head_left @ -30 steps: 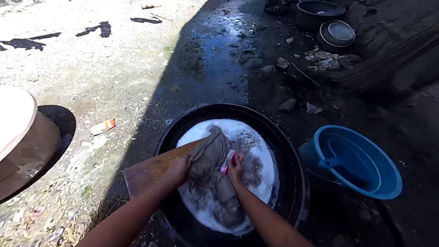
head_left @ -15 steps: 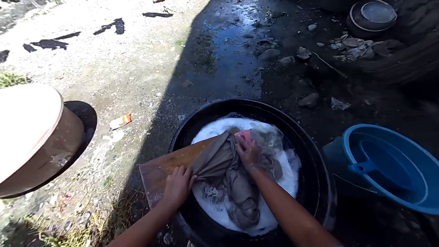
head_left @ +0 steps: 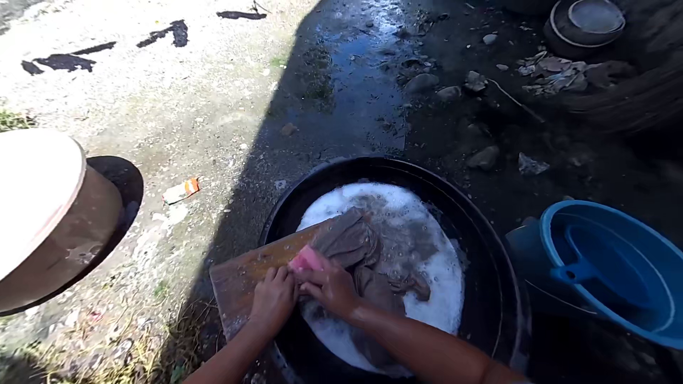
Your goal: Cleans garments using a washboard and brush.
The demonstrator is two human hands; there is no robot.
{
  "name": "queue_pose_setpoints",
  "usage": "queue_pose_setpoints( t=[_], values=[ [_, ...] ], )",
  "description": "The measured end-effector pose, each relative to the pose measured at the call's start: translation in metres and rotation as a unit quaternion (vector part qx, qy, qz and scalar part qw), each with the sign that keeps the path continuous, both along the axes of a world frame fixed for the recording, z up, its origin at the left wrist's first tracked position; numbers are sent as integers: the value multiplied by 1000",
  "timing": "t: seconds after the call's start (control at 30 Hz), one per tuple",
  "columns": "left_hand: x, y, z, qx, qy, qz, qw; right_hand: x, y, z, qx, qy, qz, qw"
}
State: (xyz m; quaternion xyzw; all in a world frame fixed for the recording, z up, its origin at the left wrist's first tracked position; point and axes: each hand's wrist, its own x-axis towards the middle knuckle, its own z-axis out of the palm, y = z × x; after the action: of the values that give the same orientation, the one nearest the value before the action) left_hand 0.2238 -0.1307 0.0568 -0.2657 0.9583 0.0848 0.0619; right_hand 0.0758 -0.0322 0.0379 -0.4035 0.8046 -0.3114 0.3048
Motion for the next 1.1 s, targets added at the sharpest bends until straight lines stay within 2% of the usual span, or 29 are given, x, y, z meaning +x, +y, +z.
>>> queue_pose_setpoints(
  t=[0.03,0.07,0.17,0.2,0.27,0.37,0.43,0.5,0.57,0.63,0.7,0.77,0.83,0.9,0.97,1.03,1.1],
  values=[
    [2,0,-3,-13,15,-4,1000,5,3,1,-9,-4,27,1000],
    [3,0,-4,-17,21,-5,1000,-12,3,-3,7,-4,29,1000],
    [0,2,1,-7,2,0,1000,-100,-8,-27,92,13,-83,992],
    [-2,2,3,4,-16,7,1000,-114,-11,-33,111,19,-116,987],
    [-5,3,8,23,-52,18,998,-96,-15,-26,121,16,-112,986],
    [-8,2,8,27,-53,18,998,-9,7,-3,10,-8,-6,1000],
    [-5,2,5,17,-24,14,999,10,17,-2,-33,-10,40,999],
    [-1,2,1,3,2,5,1000,-32,12,-13,17,-2,8,1000],
    [0,2,-1,-1,13,0,1000,-90,0,-29,83,16,-76,994],
    [0,2,0,7,-4,3,1000,-111,-8,-33,122,20,-124,985],
    [-2,1,5,23,-38,10,999,-72,-9,-15,107,7,-86,990],
    [-4,2,4,26,-33,7,999,-10,5,1,30,-7,-9,999],
    [-2,1,3,27,-31,4,999,12,16,3,-6,-13,38,999],
    [-1,-1,7,40,-52,-3,998,-29,10,-9,51,-5,19,999],
    [-5,-2,16,58,-100,-6,993,-93,6,-28,89,8,-49,995],
    [-11,-1,23,69,-136,-12,988,-143,18,-46,26,-3,-130,991],
    [-17,-3,29,86,-158,-16,984,-167,46,-55,-43,17,-224,974]
  ],
)
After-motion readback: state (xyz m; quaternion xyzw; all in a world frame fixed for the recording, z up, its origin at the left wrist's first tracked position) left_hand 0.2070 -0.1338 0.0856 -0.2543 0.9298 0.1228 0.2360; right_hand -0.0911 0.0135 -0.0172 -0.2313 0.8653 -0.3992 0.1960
